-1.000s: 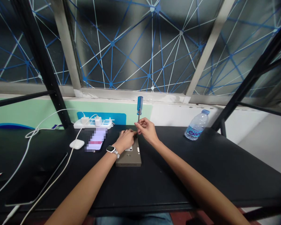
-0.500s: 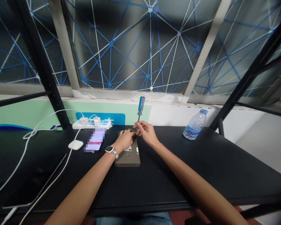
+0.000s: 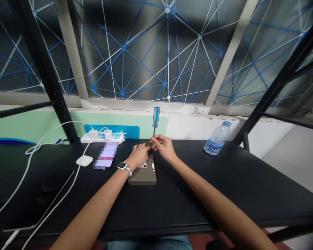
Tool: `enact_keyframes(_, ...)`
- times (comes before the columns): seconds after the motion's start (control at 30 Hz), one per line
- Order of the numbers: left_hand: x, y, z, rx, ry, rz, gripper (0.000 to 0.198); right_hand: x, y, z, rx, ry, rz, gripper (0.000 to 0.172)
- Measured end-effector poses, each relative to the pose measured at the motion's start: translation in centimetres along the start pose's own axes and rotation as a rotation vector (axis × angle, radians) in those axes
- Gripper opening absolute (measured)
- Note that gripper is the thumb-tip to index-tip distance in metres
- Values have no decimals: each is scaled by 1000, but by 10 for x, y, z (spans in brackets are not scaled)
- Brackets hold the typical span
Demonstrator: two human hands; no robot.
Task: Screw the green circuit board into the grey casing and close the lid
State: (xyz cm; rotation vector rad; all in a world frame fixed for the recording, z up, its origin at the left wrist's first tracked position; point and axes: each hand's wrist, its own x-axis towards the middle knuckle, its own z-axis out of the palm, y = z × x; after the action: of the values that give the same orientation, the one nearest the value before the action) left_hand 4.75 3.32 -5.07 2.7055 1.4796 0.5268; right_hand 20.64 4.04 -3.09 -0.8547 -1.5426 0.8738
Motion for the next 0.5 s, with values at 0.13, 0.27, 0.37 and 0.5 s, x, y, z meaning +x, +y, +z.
enact_keyframes(0.13,-1,2,-3,-4,-6,-6,39,-2,-1,0,-89,-38,-60,34)
enact_keyframes(0.27,-1,4,-6,-8,-10,-7,38,-4,-3,0,-171,-47,-93,34)
enact_keyframes(0.37,-1,3,-5,-13,-7,6,38,-5,-4,1,-108,-34,-53,34)
enact_keyframes(0.5,-1,2,-3,3,-4,-1,39,-4,-5,2,14,13,-11,36)
